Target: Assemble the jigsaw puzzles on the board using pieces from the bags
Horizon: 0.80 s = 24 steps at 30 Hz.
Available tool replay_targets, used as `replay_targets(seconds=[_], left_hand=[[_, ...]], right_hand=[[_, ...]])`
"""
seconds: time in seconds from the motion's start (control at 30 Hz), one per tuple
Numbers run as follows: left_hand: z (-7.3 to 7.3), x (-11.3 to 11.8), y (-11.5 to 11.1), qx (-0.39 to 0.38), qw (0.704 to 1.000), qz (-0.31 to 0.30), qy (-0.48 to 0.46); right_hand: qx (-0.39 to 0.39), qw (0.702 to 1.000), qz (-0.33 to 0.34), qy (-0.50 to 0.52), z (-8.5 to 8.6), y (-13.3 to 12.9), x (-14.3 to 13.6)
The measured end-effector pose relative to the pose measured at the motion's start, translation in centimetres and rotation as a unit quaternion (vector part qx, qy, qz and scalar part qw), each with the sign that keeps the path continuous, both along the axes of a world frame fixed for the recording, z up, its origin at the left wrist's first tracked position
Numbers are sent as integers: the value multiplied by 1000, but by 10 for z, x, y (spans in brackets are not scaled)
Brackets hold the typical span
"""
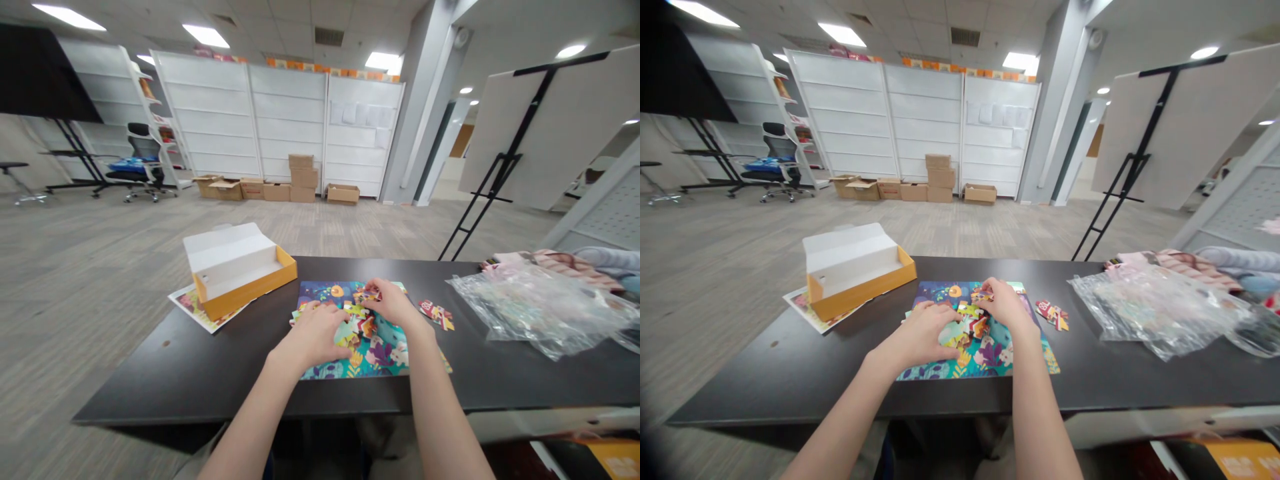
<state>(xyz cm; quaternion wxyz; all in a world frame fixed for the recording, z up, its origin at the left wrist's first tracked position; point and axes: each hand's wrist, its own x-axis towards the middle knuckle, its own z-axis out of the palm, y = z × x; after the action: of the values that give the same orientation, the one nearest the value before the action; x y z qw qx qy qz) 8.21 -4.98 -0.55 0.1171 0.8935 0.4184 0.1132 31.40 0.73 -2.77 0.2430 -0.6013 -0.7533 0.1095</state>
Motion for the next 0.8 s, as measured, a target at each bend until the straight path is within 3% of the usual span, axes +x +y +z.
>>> replay_targets(seconds=[0.23,0.57,0.7,0.8], left_hand=[[-3,-3,-2,10,1000,-14,-12],[-2,-4,-3,5,1000,-15,-24],[-2,-2,3,17,994,23,-109],[-2,4,14,-30,964,102,-244]], right_hand=[[-37,999,-3,15,-2,3,-1],[-8,1000,-25,-4,-1,5,6],[85,995,-3,49,6,3,4],[130,987,39,89,10,0,-5]])
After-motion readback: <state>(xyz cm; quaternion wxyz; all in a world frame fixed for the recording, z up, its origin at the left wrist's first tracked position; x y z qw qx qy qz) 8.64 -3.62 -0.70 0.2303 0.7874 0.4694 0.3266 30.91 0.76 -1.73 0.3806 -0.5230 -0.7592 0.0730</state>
